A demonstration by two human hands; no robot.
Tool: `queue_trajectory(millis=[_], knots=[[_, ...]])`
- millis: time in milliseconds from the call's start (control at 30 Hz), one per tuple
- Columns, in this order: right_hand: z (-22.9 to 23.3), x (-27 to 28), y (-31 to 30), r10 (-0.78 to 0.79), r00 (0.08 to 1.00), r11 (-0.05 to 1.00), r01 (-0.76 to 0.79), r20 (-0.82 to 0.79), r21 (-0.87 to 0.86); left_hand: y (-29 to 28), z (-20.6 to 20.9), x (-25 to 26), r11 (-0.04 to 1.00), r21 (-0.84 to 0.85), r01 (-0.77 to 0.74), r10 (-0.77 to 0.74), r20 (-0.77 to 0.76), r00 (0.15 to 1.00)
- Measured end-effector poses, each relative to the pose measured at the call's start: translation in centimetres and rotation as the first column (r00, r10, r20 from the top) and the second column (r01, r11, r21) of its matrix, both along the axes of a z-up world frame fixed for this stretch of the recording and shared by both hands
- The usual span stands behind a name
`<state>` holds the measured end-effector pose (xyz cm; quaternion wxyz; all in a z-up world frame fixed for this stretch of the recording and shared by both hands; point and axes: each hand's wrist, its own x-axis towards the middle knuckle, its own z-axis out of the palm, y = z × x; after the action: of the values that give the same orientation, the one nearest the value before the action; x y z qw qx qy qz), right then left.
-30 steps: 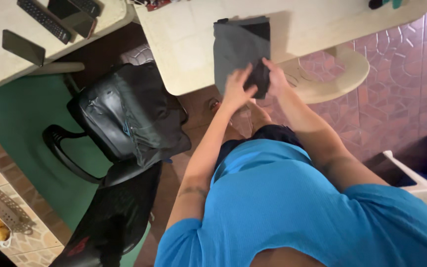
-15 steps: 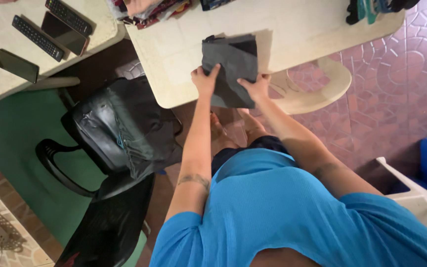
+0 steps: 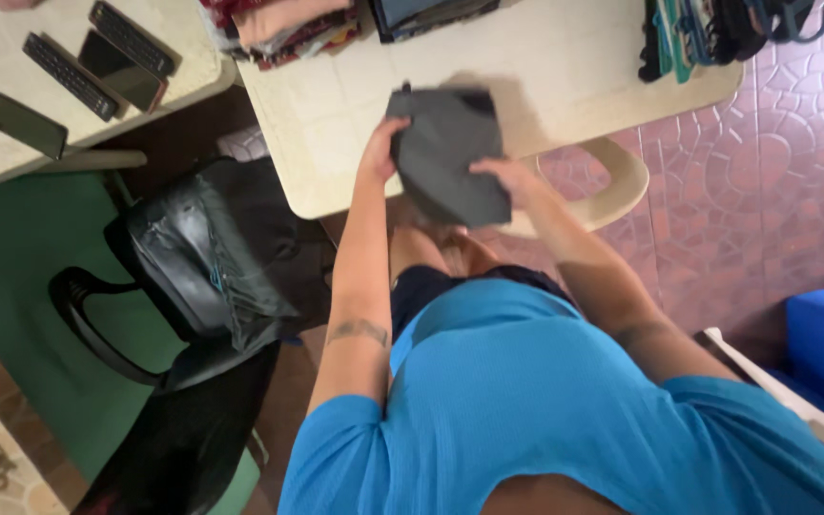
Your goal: The person folds a teal t-shirt, a pair of gray shorts, and a pair of blue shorts on a table and places them into a stack.
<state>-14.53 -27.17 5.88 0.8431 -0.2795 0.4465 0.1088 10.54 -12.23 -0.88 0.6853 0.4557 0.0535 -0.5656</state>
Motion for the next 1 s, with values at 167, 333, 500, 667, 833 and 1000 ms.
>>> queue_trajectory(millis=[167, 333, 500, 667, 833, 1000], knots=[[-3.5, 2.2, -3.9, -0.04, 0.987, 0.989, 0.062, 0.153, -0.137, -1.6, 3.4, 0.8, 0.956, 0.273, -0.103, 0.082, 0.086, 0.993], [-6.7, 2.2, -4.6, -0.055, 0.992, 0.903, 0.099, 0.114, -0.417, 0.6, 0.8, -2.6, 0.777, 0.63, 0.02, -0.391, 0.457, 0.799], [-3.5, 2.5, -2.9, -0.03, 0.996, 0.971, 0.048, 0.079, -0.236, 5.0, -1.2, -5.3, 0.927, 0.313, 0.205, -0.286, 0.237, 0.929], [1.4, 2.4, -1.2, 0.021, 0.984, 0.998, -0.01, -0.178, 0.064, 6.3, 4.0, -5.1, 0.948, 0.153, 0.279, -0.216, -0.332, 0.918], [9.0, 1.0, -2.9, -0.12, 0.993, 0.992, 0.12, -0.016, -0.033, 4.2, 14.1, -4.4, 0.949, -0.25, 0.191, -0.244, -0.206, 0.948], [14.0, 5.6, -12.3, -0.136, 0.973, 0.927, 0.192, 0.189, -0.322, -3.9, 20.9, 4.2, 0.955, -0.219, 0.2, -0.129, 0.299, 0.946]])
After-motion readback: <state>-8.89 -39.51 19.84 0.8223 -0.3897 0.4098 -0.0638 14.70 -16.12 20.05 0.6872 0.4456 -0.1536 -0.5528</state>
